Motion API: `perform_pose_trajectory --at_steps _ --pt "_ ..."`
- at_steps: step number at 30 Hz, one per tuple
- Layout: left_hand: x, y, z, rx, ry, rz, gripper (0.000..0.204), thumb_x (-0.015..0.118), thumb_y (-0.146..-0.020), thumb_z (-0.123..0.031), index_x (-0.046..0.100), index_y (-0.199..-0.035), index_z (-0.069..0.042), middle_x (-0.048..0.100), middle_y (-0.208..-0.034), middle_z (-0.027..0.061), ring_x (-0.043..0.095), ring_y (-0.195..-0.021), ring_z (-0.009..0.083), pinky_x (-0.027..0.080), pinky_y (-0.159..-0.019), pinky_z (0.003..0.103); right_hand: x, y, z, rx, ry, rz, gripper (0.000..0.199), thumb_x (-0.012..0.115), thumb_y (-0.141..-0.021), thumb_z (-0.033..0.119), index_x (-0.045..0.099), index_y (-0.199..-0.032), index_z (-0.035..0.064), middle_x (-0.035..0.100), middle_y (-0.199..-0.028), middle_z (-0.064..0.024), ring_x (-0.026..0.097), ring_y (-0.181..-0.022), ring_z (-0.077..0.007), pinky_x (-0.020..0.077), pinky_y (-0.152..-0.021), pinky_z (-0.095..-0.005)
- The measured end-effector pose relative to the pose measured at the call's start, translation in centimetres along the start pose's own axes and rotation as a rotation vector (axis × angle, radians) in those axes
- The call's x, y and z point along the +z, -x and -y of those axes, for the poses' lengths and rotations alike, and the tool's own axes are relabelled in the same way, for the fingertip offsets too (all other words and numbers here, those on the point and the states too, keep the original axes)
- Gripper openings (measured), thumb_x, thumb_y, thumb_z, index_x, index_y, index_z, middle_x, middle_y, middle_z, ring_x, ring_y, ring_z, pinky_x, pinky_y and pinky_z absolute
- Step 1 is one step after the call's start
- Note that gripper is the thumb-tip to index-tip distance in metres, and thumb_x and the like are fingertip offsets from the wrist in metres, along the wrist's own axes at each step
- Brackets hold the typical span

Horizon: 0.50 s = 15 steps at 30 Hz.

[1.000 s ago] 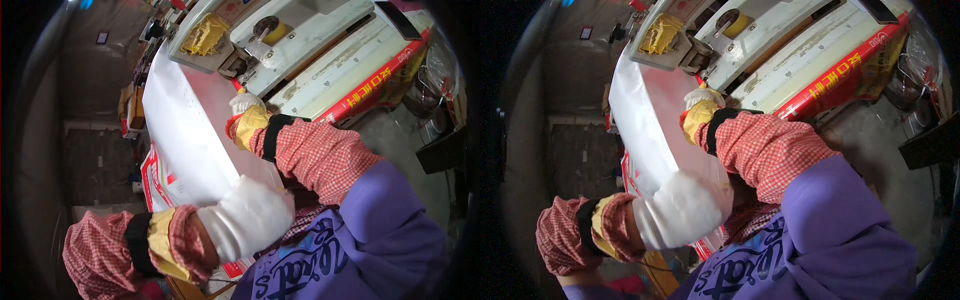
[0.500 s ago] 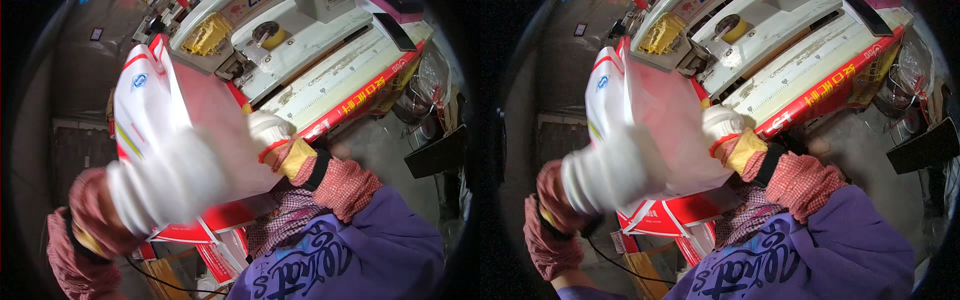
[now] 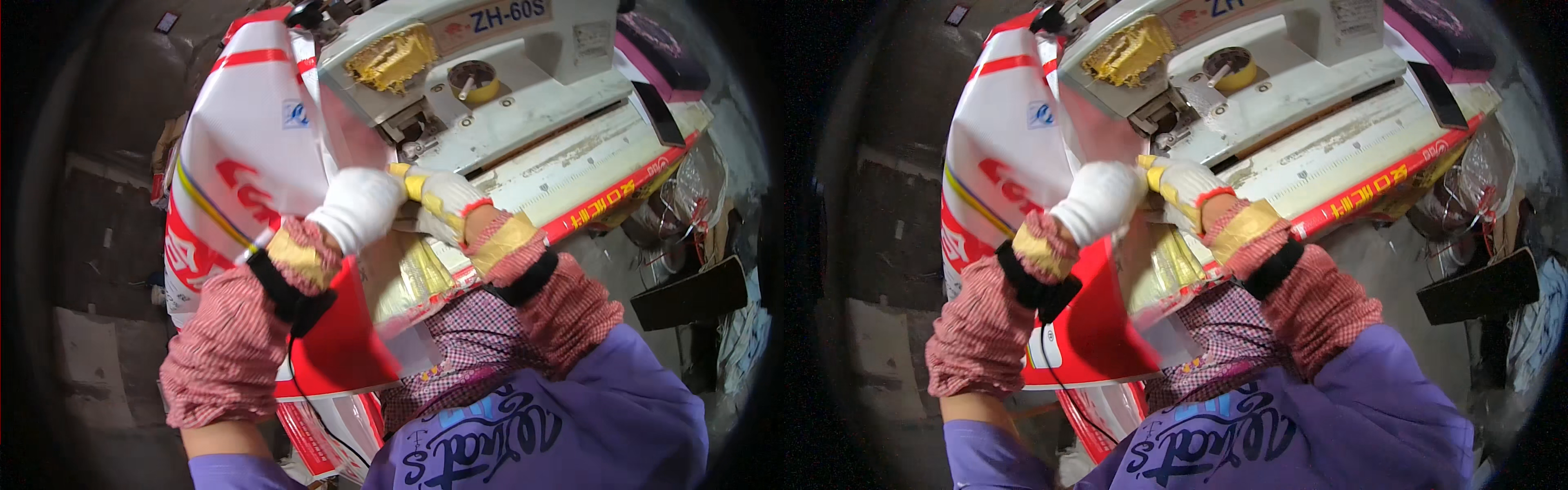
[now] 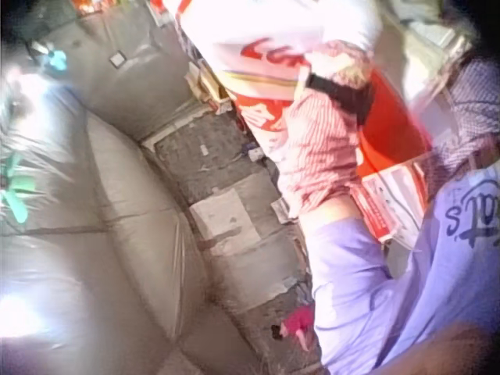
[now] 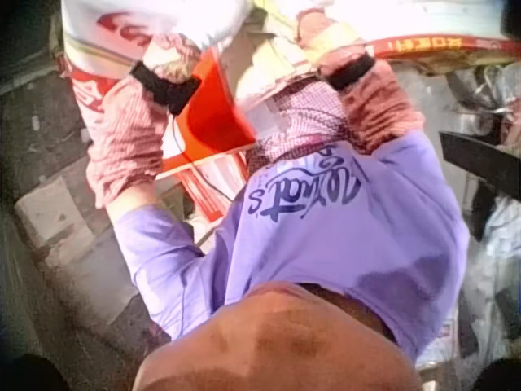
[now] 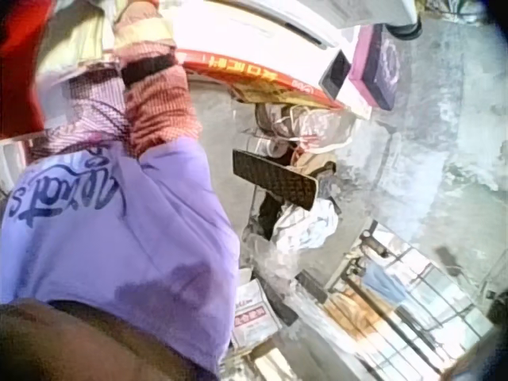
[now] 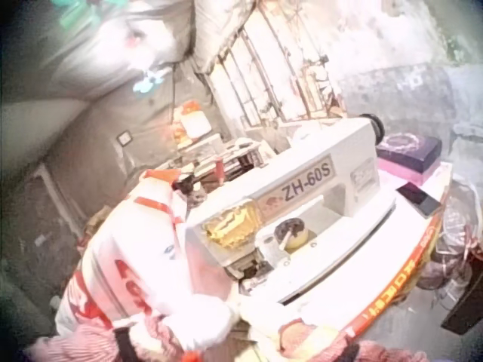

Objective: The recorder is using an industrial sewing or sealing machine to close the edges of large plastic fertilizer bags.

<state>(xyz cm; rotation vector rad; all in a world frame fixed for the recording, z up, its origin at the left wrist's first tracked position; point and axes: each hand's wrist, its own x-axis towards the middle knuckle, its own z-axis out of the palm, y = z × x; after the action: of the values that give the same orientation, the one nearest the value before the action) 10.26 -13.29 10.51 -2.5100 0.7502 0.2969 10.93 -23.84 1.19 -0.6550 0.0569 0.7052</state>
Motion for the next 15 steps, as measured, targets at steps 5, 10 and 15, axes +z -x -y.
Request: perform_pose_trajectory --at_steps 5,10,15 --pt "4.7 -3.1 8.7 -0.213 0.152 -0.254 0.015 0.054 -0.073 -0.018 0.061 -0.077 -0.006 0.061 -0.072 0.0147 0.06 -0.069 0.034 0.048 -0.062 0.042 1.0 -2.8 -2.7 -0.512 1.129 -0.03 0.062 0.06 -0.076 0.025 0.033 -0.128 0.0044 0.052 -0.114 -0.0158 0.053 -0.099 -0.0321 0.043 -0.085 -0.0365" --pt "-1.7 11.4 7.3 0.143 0.095 -0.197 0.009 0.056 -0.073 -0.018 0.057 -0.068 -0.01 0.052 -0.055 0.01 0.055 -0.056 0.0267 0.044 -0.056 0.037 3.7 -3.3 -2.8 -0.714 2.058 -0.21 0.059 0.056 -0.077 0.028 0.035 -0.127 0.0043 0.036 -0.132 -0.0164 0.034 -0.122 -0.0253 0.0304 -0.099 -0.0362" --pt "-5.4 26.1 8.2 -0.259 -0.33 -0.82 0.017 0.063 -0.062 -0.003 0.059 -0.078 -0.007 0.057 -0.102 0.0095 0.054 -0.092 0.0272 0.044 -0.084 0.039 7.3 -7.8 -5.1 -0.607 2.174 -0.32 0.017 0.052 -0.074 0.013 0.062 -0.084 0.0032 0.062 -0.082 -0.0135 0.06 -0.076 -0.0291 0.0486 -0.064 -0.0377"
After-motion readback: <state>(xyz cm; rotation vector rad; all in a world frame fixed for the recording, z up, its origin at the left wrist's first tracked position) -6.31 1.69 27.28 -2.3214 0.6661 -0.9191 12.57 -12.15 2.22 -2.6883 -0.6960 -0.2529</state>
